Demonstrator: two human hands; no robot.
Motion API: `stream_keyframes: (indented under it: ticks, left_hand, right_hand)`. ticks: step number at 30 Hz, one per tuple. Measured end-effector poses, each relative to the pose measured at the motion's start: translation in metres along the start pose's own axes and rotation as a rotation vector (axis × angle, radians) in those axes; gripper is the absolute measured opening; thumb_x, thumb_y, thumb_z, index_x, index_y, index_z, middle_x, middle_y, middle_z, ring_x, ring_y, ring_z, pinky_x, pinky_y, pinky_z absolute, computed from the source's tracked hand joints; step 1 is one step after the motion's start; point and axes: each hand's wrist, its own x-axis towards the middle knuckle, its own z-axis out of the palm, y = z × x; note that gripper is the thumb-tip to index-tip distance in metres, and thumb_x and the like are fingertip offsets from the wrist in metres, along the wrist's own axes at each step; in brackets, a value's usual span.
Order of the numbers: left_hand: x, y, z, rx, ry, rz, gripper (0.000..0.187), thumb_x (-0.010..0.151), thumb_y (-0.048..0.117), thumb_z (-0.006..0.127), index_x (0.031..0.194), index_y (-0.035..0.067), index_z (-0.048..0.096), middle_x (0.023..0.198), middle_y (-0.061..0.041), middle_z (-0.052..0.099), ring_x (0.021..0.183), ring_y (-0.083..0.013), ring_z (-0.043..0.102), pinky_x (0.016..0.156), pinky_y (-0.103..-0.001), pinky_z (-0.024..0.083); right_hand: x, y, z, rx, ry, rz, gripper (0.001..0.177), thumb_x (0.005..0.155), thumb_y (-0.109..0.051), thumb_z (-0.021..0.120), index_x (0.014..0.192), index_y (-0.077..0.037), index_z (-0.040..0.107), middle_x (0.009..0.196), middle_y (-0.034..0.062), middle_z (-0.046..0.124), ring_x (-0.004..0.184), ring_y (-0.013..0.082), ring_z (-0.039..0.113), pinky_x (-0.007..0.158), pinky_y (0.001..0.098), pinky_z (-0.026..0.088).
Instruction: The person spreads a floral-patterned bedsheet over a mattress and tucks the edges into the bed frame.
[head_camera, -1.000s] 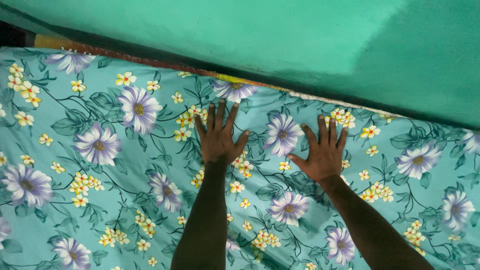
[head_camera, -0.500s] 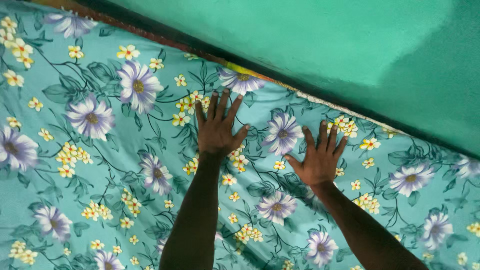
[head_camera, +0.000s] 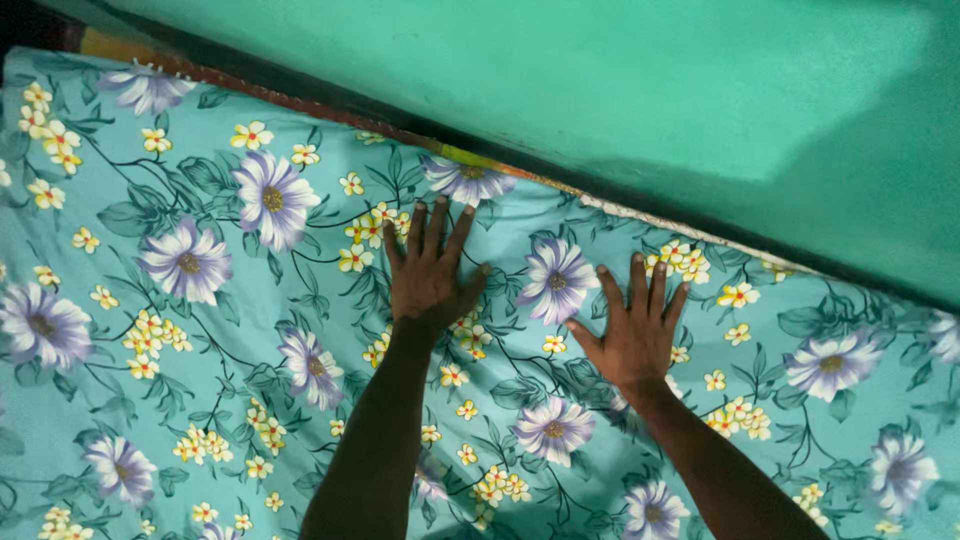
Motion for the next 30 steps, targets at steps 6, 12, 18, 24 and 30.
stream_keyframes:
  ticks: [6,12,18,24,30]
  left_hand:
    - [-0.006,-0.005,0.005,0.034,0.081,0.069,0.079,0.095,0.058,0.06,0.161,0.022,0.037,0.168,-0.013,0.029,0.154,-0.0413,0.027,0.119,-0.073,0.012]
    - [-0.017,-0.007,0.012,-0.016,0.178,0.133,0.078,0.098,0.056,0.061,0.162,0.017,0.039,0.168,-0.016,0.031,0.154,-0.0417,0.029,0.121,-0.073,0.013]
    - [-0.015,-0.004,0.014,0.003,0.248,0.18,0.079,0.094,0.053,0.064,0.159,0.015,0.042,0.164,-0.018,0.036,0.151,-0.0425,0.032,0.119,-0.073,0.013]
    - [-0.015,-0.008,0.013,0.018,0.252,0.178,0.077,0.095,0.055,0.063,0.157,0.013,0.045,0.163,-0.018,0.038,0.15,-0.0409,0.033,0.119,-0.071,0.013]
    - [0.012,-0.007,0.014,-0.039,0.236,0.106,0.053,0.1,0.041,0.061,0.145,0.012,0.057,0.139,-0.014,0.053,0.137,-0.034,0.046,0.123,-0.067,0.018]
  right_hand:
    - [-0.005,-0.002,0.003,0.078,0.096,0.026,0.082,0.09,-0.068,0.061,0.15,-0.013,0.051,0.163,0.0212,0.035,0.155,0.0468,0.024,0.124,0.0694,0.009]
    - [-0.016,-0.006,0.006,0.115,0.189,0.044,0.076,0.096,-0.059,0.064,0.151,-0.008,0.051,0.163,0.0197,0.037,0.158,0.0425,0.026,0.129,0.065,0.013]
    - [-0.025,-0.02,0.009,0.117,0.335,0.222,0.086,0.096,-0.058,0.064,0.158,-0.002,0.042,0.166,0.0264,0.03,0.155,0.0444,0.025,0.124,0.0639,0.011]
    - [-0.027,-0.022,0.01,0.138,0.358,0.269,0.08,0.097,-0.056,0.066,0.156,-0.006,0.045,0.165,0.0246,0.033,0.155,0.0457,0.026,0.124,0.0634,0.013]
    - [-0.028,-0.015,0.019,0.14,0.443,0.218,0.07,0.102,-0.051,0.066,0.151,-0.004,0.049,0.162,0.0211,0.04,0.154,0.044,0.032,0.125,0.0643,0.018]
